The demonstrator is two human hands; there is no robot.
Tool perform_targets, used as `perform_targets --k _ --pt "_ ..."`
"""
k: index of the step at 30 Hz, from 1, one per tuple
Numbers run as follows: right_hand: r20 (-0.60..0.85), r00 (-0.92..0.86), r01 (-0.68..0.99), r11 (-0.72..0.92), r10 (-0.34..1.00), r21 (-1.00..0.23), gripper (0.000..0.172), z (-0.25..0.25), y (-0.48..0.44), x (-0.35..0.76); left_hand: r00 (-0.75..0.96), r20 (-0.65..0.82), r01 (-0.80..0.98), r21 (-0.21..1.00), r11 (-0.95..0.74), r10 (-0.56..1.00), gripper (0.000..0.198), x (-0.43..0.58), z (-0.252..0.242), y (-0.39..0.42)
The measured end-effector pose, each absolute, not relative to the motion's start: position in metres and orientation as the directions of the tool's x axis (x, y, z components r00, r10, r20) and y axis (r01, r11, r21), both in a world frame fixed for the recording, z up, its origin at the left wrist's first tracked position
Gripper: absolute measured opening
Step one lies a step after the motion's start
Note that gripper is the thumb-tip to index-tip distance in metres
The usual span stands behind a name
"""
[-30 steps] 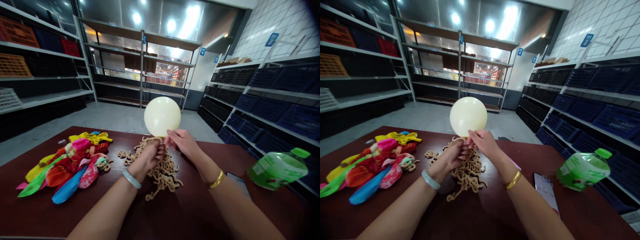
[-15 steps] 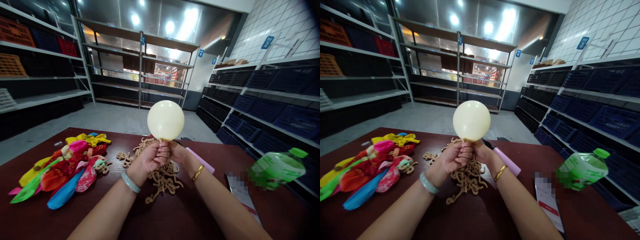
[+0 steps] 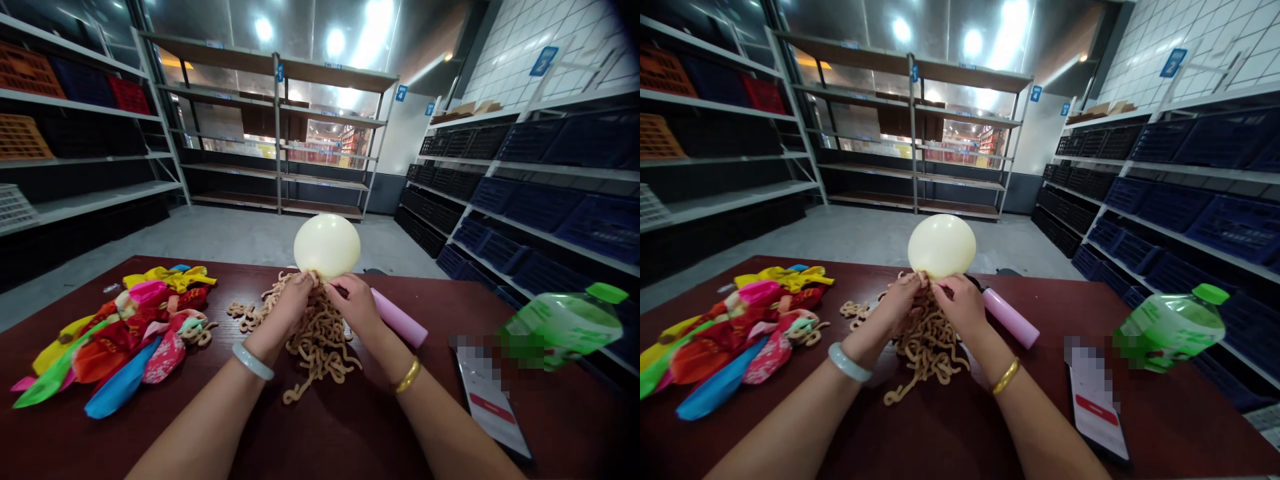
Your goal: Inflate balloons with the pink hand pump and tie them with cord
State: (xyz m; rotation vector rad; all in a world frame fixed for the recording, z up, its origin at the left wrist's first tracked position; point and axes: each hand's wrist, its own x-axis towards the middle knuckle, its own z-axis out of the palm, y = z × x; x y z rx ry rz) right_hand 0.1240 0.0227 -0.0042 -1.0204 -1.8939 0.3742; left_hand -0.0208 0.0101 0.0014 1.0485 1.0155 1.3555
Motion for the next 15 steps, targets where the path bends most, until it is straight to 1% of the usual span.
perform_targets --k 1,3,5,6,8,11,12,15 --pt "0.625 -0.253 0.531 0.646 0.738 -0.548 0.016 -0.004 0.018 0.124 -0.053 0.128 -0.133 0.982 -0.134 0.990 0.021 -0.020 -0.002 0.013" --pt "0.676 -0.296 0.547 0.700 0.674 -0.459 0.015 -0.002 0.010 0.124 -0.088 0.297 0.096 0.953 -0.288 0.951 0.019 -0.020 -0.010 0.018" --pt "0.707 -0.325 0.513 0.745 0.628 -0.426 0.014 0.001 0.006 0.125 -0.088 0.377 0.255 0.903 -0.345 0.922 0.020 -0.020 -0.018 0.022" --pt "0.716 -0.335 0.482 0.764 0.612 -0.428 0.014 0.003 0.005 0.126 -0.080 0.390 0.294 0.889 -0.352 0.917 0.020 -0.020 -0.021 0.023" --pt "0.725 -0.351 0.408 0.794 0.592 -0.451 0.016 0.006 0.005 0.128 -0.053 0.404 0.298 0.879 -0.372 0.913 0.015 -0.018 -0.025 0.024" --pt "0.723 -0.374 0.332 0.812 0.581 -0.481 0.021 0.009 0.006 0.131 -0.007 0.404 0.214 0.894 -0.393 0.915 0.010 -0.014 -0.026 0.022" --pt "0.718 -0.372 0.325 0.807 0.589 -0.493 0.021 0.009 0.006 0.132 -0.005 0.403 0.184 0.900 -0.395 0.915 0.010 -0.012 -0.026 0.021" --pt "0.707 -0.319 0.345 0.772 0.632 -0.534 0.010 0.008 0.007 0.133 -0.031 0.392 0.125 0.914 -0.385 0.920 0.010 -0.008 -0.025 0.017"
